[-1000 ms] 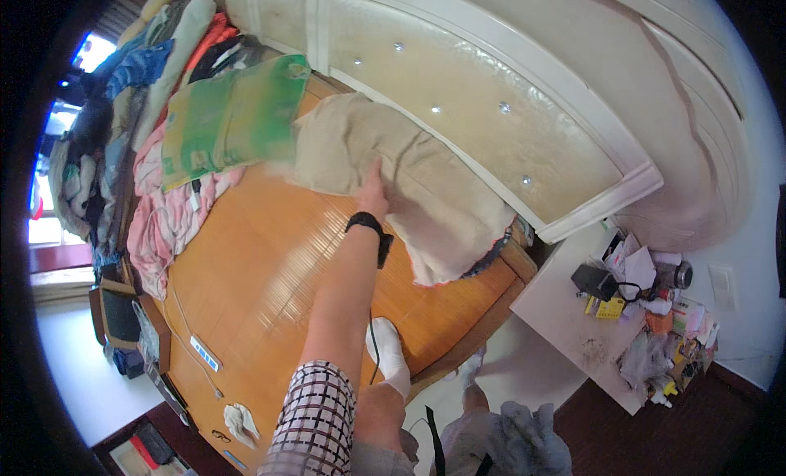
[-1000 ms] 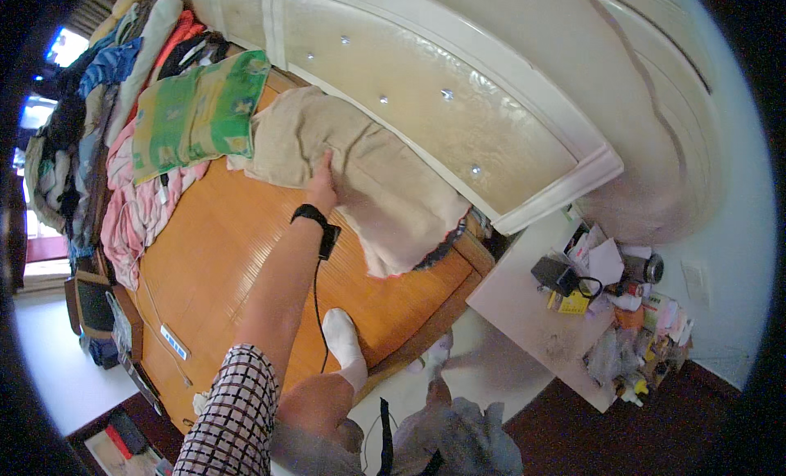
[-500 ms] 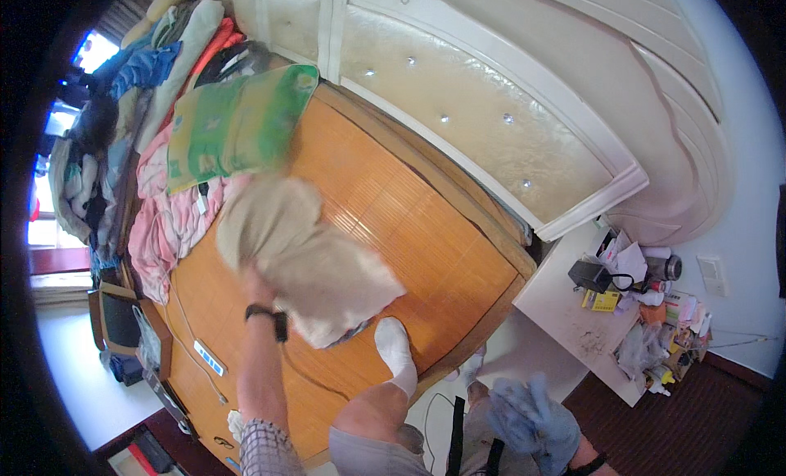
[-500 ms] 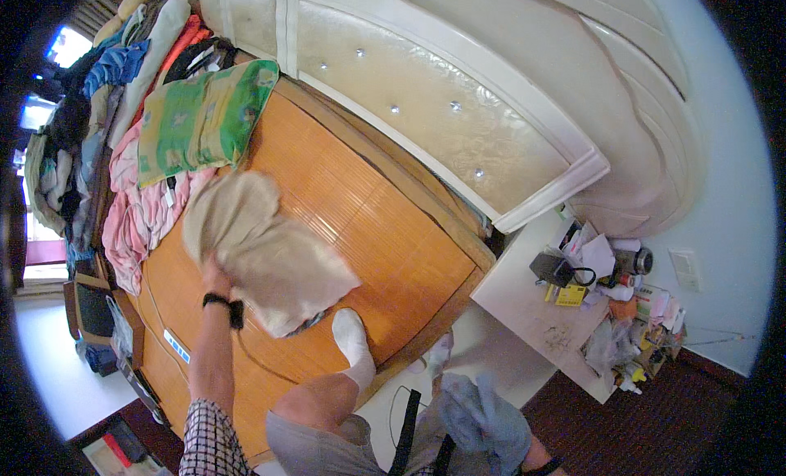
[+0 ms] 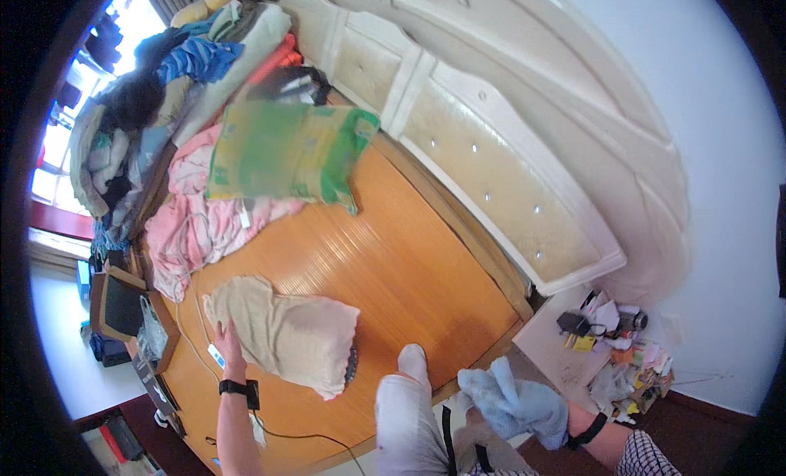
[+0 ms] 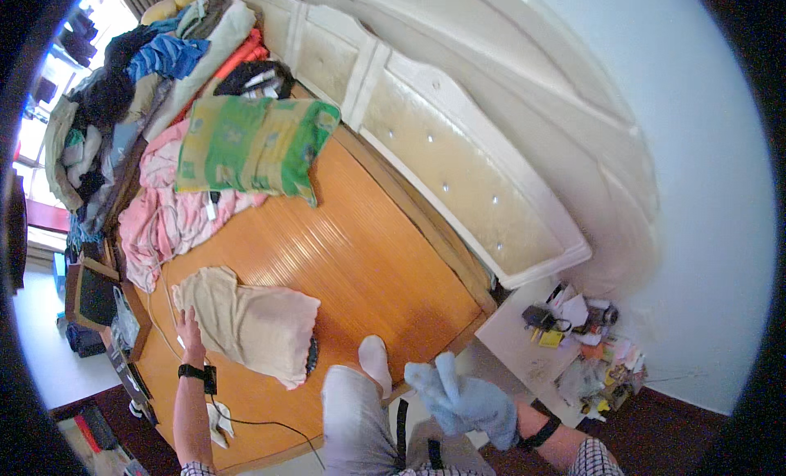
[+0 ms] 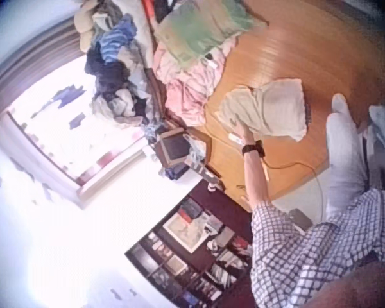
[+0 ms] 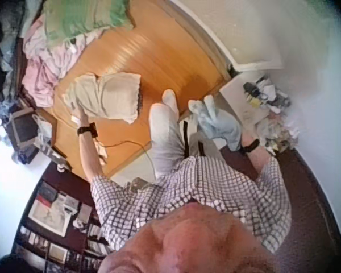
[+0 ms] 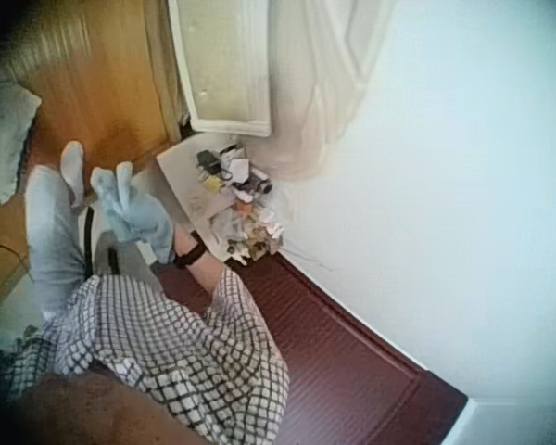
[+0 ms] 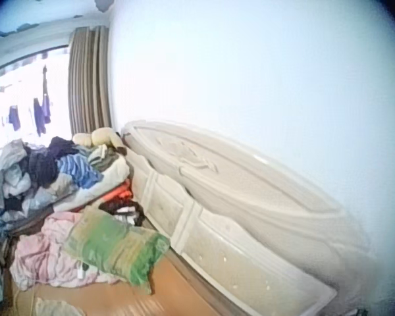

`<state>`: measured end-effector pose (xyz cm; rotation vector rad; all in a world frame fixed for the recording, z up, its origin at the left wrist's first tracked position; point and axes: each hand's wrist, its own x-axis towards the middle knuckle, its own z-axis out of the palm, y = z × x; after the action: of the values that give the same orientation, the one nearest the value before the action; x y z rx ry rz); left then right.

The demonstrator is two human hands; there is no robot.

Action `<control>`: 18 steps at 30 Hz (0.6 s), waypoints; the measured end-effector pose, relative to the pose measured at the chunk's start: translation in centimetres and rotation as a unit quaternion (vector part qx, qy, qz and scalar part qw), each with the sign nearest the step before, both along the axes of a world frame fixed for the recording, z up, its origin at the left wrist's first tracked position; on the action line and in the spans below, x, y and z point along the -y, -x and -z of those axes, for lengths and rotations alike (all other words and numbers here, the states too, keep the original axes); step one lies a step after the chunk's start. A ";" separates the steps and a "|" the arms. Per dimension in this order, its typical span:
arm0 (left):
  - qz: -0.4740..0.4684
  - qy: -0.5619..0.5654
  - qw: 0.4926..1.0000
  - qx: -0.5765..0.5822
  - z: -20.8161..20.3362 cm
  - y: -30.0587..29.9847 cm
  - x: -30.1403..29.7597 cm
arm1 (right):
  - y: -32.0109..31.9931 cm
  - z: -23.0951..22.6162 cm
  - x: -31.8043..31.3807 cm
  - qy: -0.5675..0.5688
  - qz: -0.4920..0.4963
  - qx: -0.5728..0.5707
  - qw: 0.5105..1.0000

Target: The person wipes the headboard of a bed with a cloth. They move a stuffed animal to reach behind it and continue wiping the surface. The person then opens a drawer in the headboard and wipes the inside before closing it.

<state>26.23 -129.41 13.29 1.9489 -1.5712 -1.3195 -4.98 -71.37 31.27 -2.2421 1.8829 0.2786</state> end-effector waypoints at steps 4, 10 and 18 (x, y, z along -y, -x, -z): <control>0.073 0.073 0.991 -0.088 -10.0 3.2 3.6 | 2.1 -8.9 4.5 -0.009 0.020 0.044 0.999; 0.073 0.066 0.993 -0.060 -19.2 -0.5 8.1 | 2.9 -18.1 7.4 0.085 -0.058 -0.140 0.985; 0.082 0.074 0.994 0.003 -30.3 -1.9 7.3 | 8.5 -27.6 2.9 0.080 0.019 -0.451 0.889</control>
<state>28.15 -136.73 43.59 1.7689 -1.8113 -1.2181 -13.44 -74.24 58.86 -2.3763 2.4000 1.4148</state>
